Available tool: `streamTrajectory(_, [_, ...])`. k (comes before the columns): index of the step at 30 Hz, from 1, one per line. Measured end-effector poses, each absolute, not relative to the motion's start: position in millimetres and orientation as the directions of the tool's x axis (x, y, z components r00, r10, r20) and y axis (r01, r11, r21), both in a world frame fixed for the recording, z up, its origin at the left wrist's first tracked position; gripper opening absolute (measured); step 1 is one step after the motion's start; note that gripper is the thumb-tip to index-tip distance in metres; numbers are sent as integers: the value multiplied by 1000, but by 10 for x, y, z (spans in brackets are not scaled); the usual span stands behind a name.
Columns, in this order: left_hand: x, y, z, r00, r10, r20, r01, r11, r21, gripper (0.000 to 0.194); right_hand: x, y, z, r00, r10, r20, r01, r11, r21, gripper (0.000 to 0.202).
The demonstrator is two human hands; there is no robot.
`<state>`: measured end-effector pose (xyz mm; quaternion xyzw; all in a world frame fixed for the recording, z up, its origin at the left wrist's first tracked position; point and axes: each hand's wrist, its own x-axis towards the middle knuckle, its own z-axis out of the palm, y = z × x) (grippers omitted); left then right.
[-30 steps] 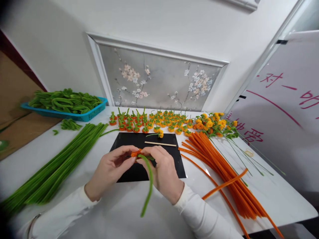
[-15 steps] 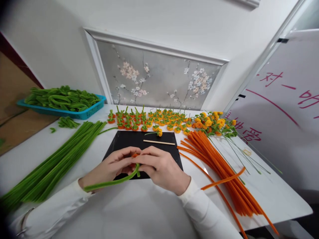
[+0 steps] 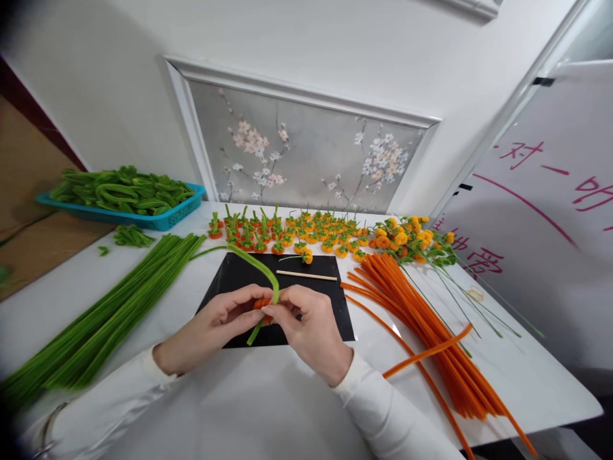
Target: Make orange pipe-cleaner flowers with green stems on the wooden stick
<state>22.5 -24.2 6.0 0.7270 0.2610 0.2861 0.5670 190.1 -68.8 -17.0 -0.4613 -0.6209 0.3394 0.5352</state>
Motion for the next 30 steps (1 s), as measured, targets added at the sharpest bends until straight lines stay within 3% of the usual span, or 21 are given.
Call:
streamTrajectory(4, [236,-245,22,718,694,55,13,-92,996,18,1897,-695,-140,-1,890,456,306,435,-847,14])
streamTrajectory(9, [237,-248,10,733,675,-85,32,90,995,15,1894,-665,-162,41,895,444,302,412,-860,17])
streamTrajectory(16, [199,-197,-21,727,635,-261,50,329,943,19,1866,-660,-163,54,968,246,103,240,-965,24])
streamTrajectory(20, [212,-210,-31,689,679,-255,-58,402,914,23,1849,-641,-145,71,990,126,-50,129,-990,31])
streamTrajectory(24, [240,-247,-8,707,678,-200,-89,366,926,23,1853,-607,-172,85,994,66,-119,76,-990,35])
streamTrajectory(27, [259,-260,-8,669,712,-215,-53,335,941,17,1884,-606,-189,62,994,86,-8,87,-996,33])
streamTrajectory(30, [270,-257,-24,588,774,-236,-44,322,946,17,1926,-640,-168,130,950,283,273,240,-931,28])
